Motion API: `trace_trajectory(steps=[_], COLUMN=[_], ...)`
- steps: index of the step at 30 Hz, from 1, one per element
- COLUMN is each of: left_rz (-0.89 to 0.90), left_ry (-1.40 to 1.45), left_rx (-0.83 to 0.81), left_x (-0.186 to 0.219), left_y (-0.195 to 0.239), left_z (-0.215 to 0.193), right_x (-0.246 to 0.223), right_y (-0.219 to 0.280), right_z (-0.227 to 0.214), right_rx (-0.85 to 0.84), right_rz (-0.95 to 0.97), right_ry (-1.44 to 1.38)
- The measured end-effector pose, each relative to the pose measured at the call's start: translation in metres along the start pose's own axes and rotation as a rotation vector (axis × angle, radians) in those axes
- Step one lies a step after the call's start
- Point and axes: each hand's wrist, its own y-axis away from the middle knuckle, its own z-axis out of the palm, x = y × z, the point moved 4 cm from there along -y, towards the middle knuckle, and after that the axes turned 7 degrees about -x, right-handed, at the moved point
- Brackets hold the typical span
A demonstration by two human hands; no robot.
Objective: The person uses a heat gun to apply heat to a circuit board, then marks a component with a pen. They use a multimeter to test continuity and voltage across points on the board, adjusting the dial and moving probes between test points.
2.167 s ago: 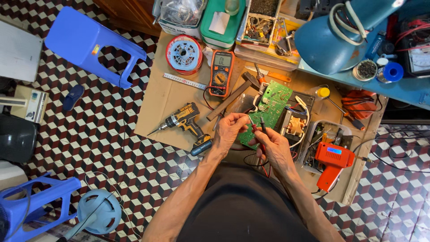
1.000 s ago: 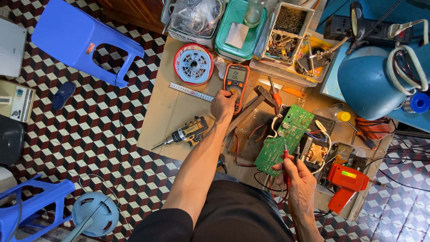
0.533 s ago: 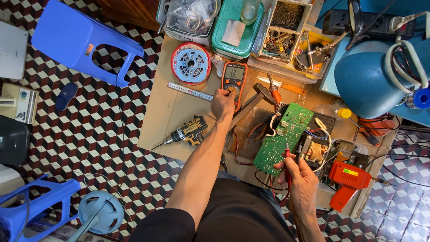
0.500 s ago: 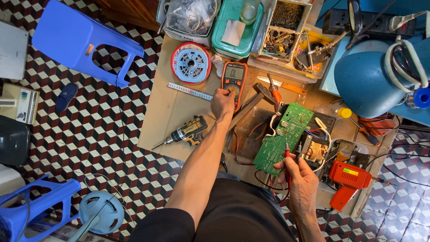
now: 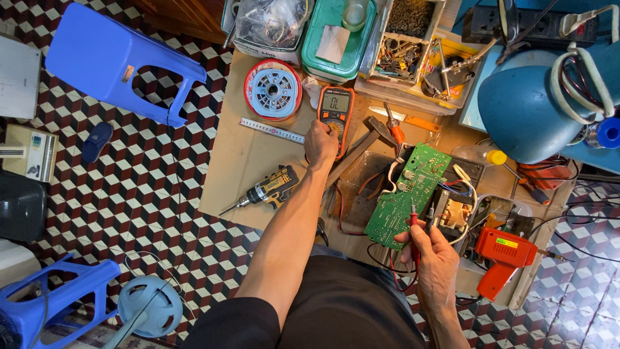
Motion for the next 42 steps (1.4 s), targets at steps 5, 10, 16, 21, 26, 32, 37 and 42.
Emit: trace_trajectory(steps=[5,10,16,21,26,32,37,42], left_rz=[-0.009,0.069,0.019,-0.056,0.043,-0.016,-0.015,-0.101], left_ry=[-0.011,0.073,0.307,0.581,0.618,0.598,0.686,0.737], left_rx=[-0.019,-0.022,-0.261,-0.682,-0.739,-0.849,-0.735,-0.71], left_x=[-0.002,0.0,-0.01,-0.007,-0.001,0.007,0.018,0.02], left_y=[-0.001,0.0,0.076,0.153,0.18,0.182,0.185,0.187], left_z=[0.002,-0.007,-0.022,-0.015,0.002,0.01,-0.004,-0.014], right_x=[0.002,-0.002,-0.003,-0.01,-0.008,0.002,0.007,0.008], right_y=[0.0,0.002,0.007,0.004,0.006,0.001,-0.002,-0.006], right_z=[0.001,0.001,-0.001,0.01,0.008,0.006,0.004,0.003], right_rx=[-0.012,-0.016,-0.022,-0.063,-0.06,-0.112,-0.128,-0.137], right_rz=[-0.01,-0.016,-0.021,-0.005,0.017,0.026,0.048,0.076], right_ry=[-0.001,-0.012,-0.029,-0.028,0.017,-0.033,-0.054,-0.035])
